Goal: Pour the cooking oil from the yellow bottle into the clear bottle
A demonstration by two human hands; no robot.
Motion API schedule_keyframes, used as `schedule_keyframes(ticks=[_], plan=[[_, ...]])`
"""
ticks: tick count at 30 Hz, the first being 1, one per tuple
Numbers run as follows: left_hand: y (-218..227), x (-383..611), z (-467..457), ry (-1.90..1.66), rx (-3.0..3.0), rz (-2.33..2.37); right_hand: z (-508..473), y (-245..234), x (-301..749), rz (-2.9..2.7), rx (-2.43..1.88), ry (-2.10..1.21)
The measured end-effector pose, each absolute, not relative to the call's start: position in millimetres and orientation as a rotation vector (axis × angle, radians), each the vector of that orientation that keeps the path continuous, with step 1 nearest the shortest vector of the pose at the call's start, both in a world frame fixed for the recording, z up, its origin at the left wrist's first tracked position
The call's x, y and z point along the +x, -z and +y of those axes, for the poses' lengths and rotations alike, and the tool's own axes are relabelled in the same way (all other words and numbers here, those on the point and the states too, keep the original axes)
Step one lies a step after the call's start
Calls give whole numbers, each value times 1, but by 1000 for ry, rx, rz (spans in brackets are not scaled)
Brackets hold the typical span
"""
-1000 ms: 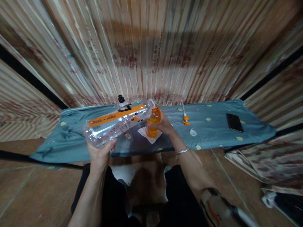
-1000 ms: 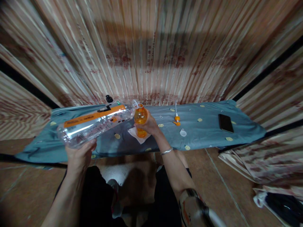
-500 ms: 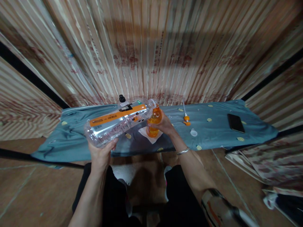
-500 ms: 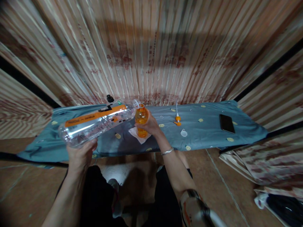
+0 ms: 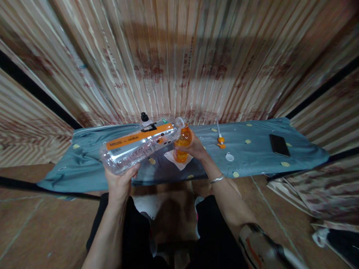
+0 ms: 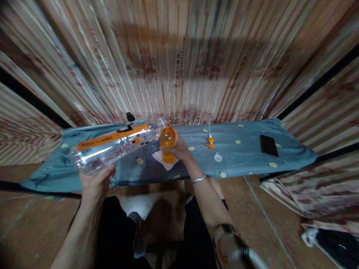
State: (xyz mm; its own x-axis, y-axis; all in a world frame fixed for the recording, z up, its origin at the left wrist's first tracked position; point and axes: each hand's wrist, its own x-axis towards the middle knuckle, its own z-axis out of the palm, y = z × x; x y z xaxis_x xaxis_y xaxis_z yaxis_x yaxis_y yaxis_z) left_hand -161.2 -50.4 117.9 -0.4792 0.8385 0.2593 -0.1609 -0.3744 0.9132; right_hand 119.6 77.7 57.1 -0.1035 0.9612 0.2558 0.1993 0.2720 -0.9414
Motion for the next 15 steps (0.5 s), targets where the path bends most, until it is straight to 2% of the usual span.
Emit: schedule_keyframes(ticks=[15], plan=[[-114, -163, -50, -1931, 985, 1137, 81, -55, 122, -1506, -1144, -1021]])
